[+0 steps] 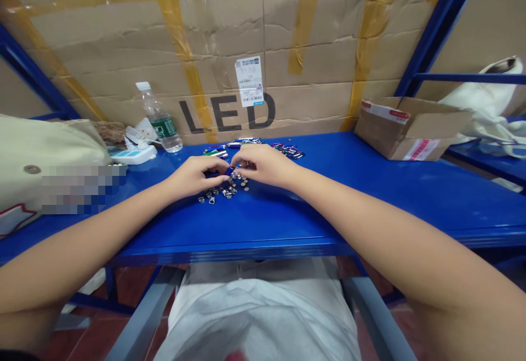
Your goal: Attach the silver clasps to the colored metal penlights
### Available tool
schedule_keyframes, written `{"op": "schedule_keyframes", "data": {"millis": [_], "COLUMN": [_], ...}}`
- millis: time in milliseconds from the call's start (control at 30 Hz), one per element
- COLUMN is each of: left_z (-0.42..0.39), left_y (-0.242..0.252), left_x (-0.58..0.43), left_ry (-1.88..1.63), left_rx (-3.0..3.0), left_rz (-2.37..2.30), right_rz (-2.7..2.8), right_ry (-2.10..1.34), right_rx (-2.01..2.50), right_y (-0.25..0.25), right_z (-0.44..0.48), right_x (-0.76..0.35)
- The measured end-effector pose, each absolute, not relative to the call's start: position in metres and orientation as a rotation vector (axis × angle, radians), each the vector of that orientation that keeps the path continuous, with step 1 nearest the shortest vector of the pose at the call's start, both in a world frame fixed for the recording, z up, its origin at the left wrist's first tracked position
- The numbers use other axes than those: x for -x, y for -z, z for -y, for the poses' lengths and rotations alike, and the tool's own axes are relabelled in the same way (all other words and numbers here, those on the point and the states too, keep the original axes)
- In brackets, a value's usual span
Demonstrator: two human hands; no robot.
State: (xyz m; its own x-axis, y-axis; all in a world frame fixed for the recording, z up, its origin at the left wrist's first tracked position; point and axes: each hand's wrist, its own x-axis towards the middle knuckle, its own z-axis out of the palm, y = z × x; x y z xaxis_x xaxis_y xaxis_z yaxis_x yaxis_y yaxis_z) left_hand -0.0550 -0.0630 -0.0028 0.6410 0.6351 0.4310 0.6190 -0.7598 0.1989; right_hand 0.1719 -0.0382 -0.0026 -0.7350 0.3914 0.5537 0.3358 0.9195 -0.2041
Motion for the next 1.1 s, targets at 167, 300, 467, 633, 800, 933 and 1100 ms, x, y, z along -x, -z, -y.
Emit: {"op": "schedule_keyframes", "data": {"millis": [167, 300, 467, 633, 800, 933, 1100], "left_z": [0.058, 0.052, 0.052, 0.051, 0.049, 0.048, 0.049], "left_y": [0.006, 0.006, 0.002, 0.004, 0.006, 0.006, 0.006], "left_x": [0.057, 0.062, 0.066, 0.066, 0.066, 0.067, 0.067], "left_ry": [-0.880, -1.089, -1.186, -1.134, -1.090, -1.086, -1.026], "left_rx": [-2.725, -2.612, -2.536, -2.604, -2.626, -2.660, -2.714], "left_rz": [-1.165, -1.365, -1.459, -1.396, -1.371, -1.355, -1.295], "right_rz": [2.332, 2.385, 2.575, 2.650, 2.661, 2.629, 2.454], "right_ry": [-0.177, -0.125, -0.016, 0.091, 0.120, 0.117, 0.000], "right_rx": [0.612, 0.687, 0.688, 0.762, 0.780, 0.771, 0.735], "right_y": [0.005, 0.006, 0.012, 0.022, 0.026, 0.028, 0.019], "right_z": [0.035, 0.032, 0.032, 0.031, 0.026, 0.022, 0.024], "right_x": [-0.174, -0.171, -0.155, -0.142, -0.143, -0.145, -0.149]}}
